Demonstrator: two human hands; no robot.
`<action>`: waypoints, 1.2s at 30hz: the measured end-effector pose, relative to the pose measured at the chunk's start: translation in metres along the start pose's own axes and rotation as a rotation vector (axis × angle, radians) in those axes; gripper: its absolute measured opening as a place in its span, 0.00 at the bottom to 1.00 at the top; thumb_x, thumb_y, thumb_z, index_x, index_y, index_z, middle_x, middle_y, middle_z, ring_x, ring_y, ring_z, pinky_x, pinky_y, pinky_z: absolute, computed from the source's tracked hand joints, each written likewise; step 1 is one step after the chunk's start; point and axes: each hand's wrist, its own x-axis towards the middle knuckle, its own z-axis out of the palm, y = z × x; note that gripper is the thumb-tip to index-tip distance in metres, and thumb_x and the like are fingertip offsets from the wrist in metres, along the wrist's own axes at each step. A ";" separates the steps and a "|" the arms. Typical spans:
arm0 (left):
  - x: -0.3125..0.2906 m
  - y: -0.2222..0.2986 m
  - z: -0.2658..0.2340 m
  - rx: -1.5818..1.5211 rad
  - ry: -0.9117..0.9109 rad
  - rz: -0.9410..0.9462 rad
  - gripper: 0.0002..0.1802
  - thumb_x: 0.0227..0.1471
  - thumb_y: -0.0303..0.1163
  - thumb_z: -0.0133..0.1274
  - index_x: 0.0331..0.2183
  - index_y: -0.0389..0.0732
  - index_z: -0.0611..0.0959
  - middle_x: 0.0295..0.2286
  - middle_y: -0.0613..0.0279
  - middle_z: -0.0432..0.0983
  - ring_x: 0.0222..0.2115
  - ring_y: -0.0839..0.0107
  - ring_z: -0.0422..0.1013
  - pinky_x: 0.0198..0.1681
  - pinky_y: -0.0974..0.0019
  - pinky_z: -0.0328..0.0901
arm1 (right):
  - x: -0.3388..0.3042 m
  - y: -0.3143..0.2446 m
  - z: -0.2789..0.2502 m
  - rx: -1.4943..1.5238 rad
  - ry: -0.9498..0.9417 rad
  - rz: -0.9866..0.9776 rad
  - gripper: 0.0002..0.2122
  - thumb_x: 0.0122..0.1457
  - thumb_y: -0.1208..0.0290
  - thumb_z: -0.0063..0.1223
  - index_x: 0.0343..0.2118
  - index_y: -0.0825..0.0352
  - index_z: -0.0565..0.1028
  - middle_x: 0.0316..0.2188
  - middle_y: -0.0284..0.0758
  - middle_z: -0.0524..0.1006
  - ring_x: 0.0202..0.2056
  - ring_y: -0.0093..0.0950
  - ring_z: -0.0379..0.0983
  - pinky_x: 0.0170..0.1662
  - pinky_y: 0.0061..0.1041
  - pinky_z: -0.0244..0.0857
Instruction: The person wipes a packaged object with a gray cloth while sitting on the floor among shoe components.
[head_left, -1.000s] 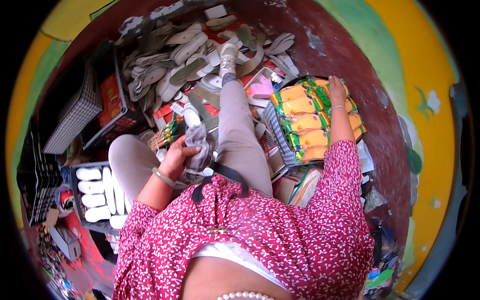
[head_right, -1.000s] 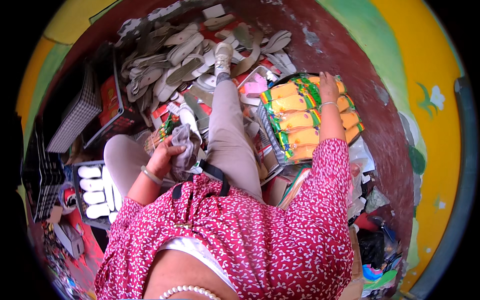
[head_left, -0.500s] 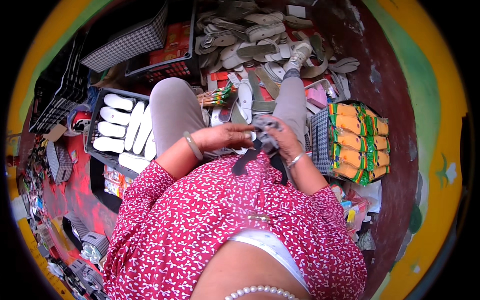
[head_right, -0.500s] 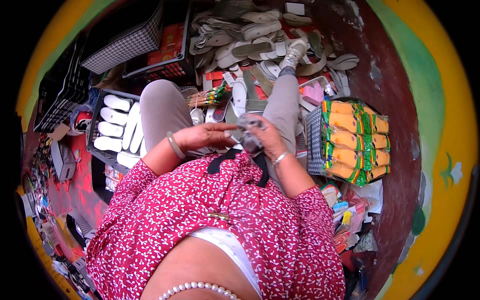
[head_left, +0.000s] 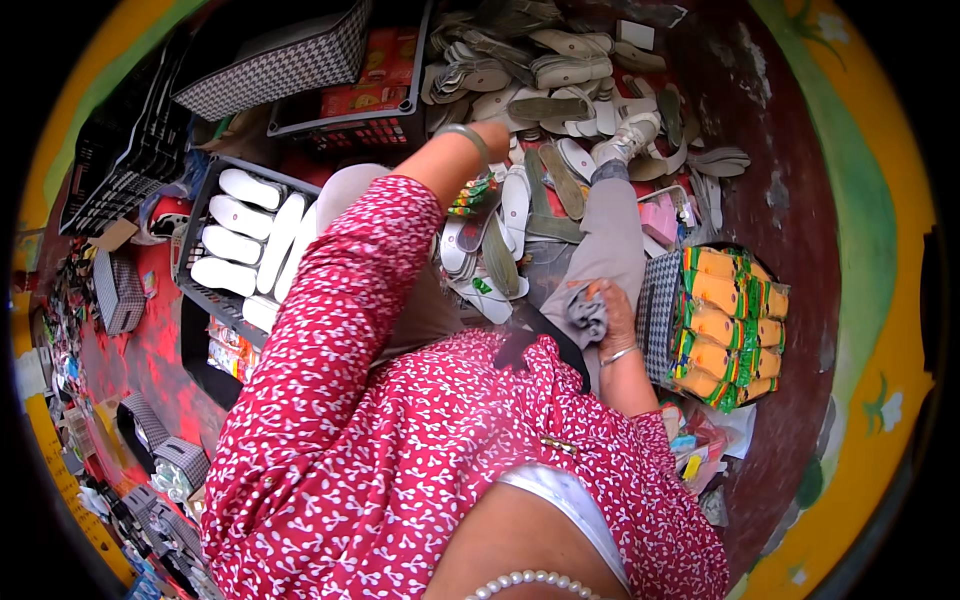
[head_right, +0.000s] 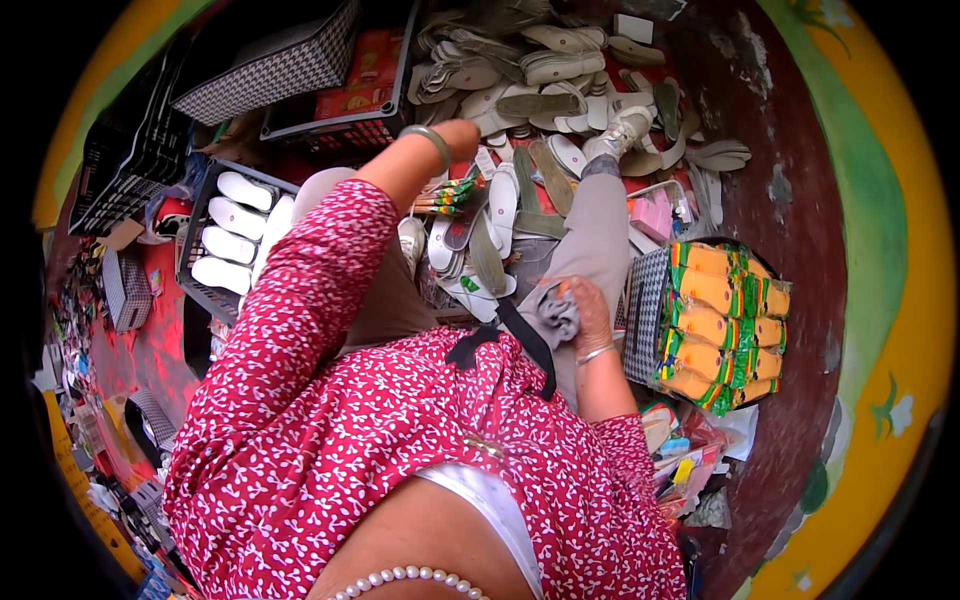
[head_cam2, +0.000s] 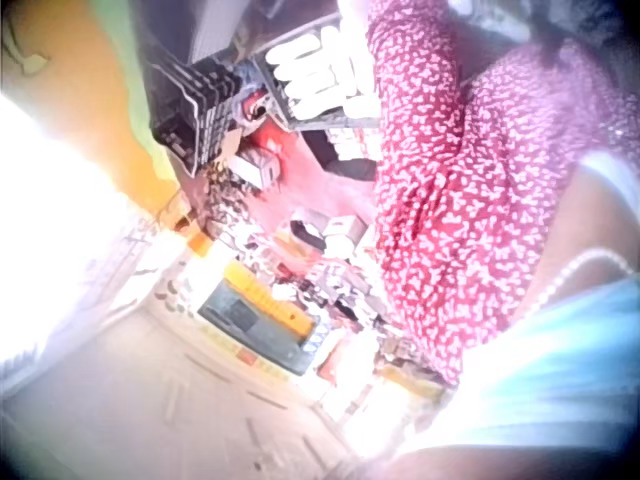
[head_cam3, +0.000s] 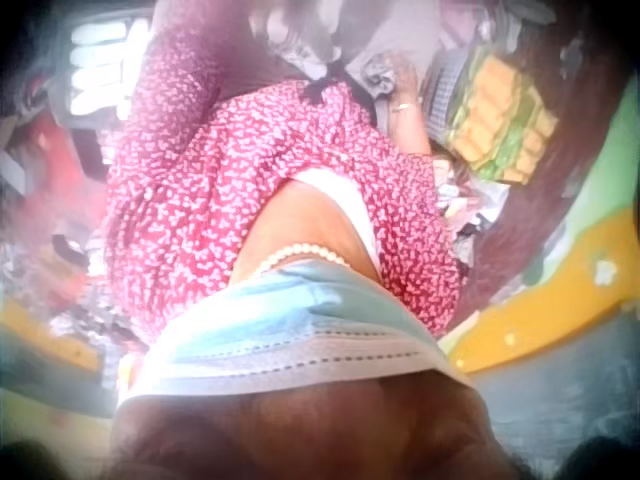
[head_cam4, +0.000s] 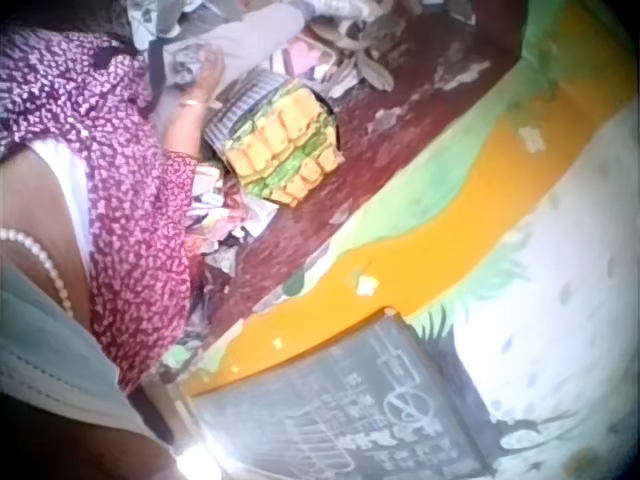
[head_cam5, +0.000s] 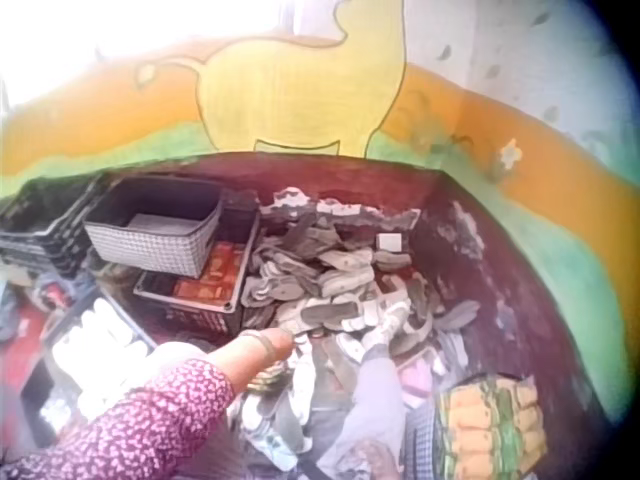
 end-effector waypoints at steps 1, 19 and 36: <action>0.014 0.000 0.017 0.081 -0.109 -0.007 0.17 0.46 0.33 0.50 0.39 0.38 0.79 0.39 0.47 0.74 0.40 0.54 0.71 0.42 0.59 0.66 | -0.001 -0.006 0.007 -0.083 -0.054 -0.002 0.22 0.54 0.49 0.48 0.21 0.69 0.70 0.33 0.48 0.75 0.32 0.26 0.71 0.37 0.21 0.65; 0.069 -0.060 0.166 0.130 -0.210 -0.350 0.17 0.52 0.35 0.45 0.42 0.42 0.79 0.44 0.56 0.73 0.45 0.60 0.70 0.45 0.58 0.65 | -0.002 -0.039 0.028 0.190 -0.024 0.120 0.21 0.53 0.49 0.49 0.25 0.68 0.70 0.39 0.48 0.72 0.38 0.29 0.70 0.45 0.25 0.62; 0.026 -0.019 0.071 -0.643 0.378 -0.275 0.14 0.47 0.32 0.51 0.38 0.37 0.77 0.35 0.47 0.75 0.37 0.57 0.73 0.39 0.58 0.67 | -0.002 -0.011 0.010 0.208 0.089 0.079 0.20 0.54 0.49 0.49 0.29 0.67 0.71 0.25 0.30 0.71 0.26 0.19 0.68 0.30 0.16 0.62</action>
